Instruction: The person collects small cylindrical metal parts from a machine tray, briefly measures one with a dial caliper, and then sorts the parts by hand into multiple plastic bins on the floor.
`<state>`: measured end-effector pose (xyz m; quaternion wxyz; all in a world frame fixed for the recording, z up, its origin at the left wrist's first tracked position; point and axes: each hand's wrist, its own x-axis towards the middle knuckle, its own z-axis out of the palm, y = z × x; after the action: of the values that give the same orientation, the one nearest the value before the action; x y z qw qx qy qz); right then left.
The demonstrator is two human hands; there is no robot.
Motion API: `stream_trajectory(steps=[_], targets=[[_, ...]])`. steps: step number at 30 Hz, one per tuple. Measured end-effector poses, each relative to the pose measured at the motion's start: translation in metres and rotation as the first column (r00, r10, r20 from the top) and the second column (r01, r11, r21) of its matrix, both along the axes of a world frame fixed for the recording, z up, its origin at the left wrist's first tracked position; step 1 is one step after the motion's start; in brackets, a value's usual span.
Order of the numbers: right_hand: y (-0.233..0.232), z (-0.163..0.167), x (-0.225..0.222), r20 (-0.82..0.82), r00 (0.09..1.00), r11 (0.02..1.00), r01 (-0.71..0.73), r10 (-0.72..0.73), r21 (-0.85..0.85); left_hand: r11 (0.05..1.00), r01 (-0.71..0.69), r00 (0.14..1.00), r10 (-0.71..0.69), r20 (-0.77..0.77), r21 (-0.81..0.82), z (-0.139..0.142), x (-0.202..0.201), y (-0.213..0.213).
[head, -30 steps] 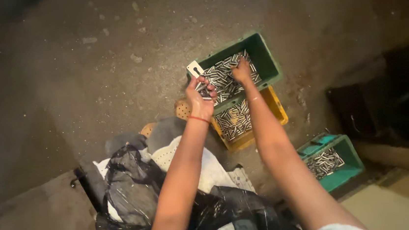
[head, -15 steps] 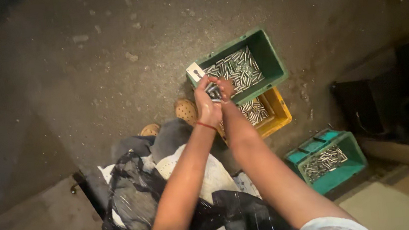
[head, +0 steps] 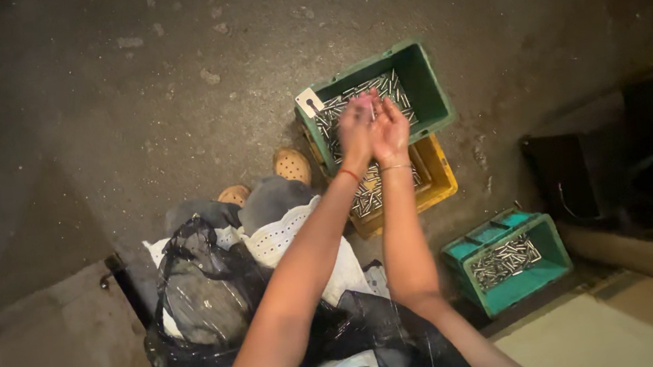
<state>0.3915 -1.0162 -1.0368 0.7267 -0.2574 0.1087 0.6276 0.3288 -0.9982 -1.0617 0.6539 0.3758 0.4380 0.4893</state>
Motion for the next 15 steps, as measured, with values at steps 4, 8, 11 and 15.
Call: stream_trajectory(steps=[4,8,11,15], targets=[[0.015,-0.018,0.003,-0.008,0.995,0.988,0.097,-0.097,0.119,0.872,0.223,0.891,0.001,-0.455,0.437,0.007,0.013,-0.009],[0.019,-0.036,0.021,-0.309,0.935,0.984,0.179,-0.172,-0.005,0.982,0.149,0.649,-0.008,-0.761,0.116,0.020,-0.010,0.023],[0.012,-0.046,0.032,-0.518,0.842,0.988,0.110,-0.151,-0.109,0.890,0.269,0.187,0.326,-0.927,0.368,0.014,-0.036,0.059],[0.001,-0.051,0.037,-0.453,0.891,0.998,0.043,-0.015,0.053,0.973,0.231,0.218,-0.070,-0.973,-0.018,-0.015,-0.050,0.077]])
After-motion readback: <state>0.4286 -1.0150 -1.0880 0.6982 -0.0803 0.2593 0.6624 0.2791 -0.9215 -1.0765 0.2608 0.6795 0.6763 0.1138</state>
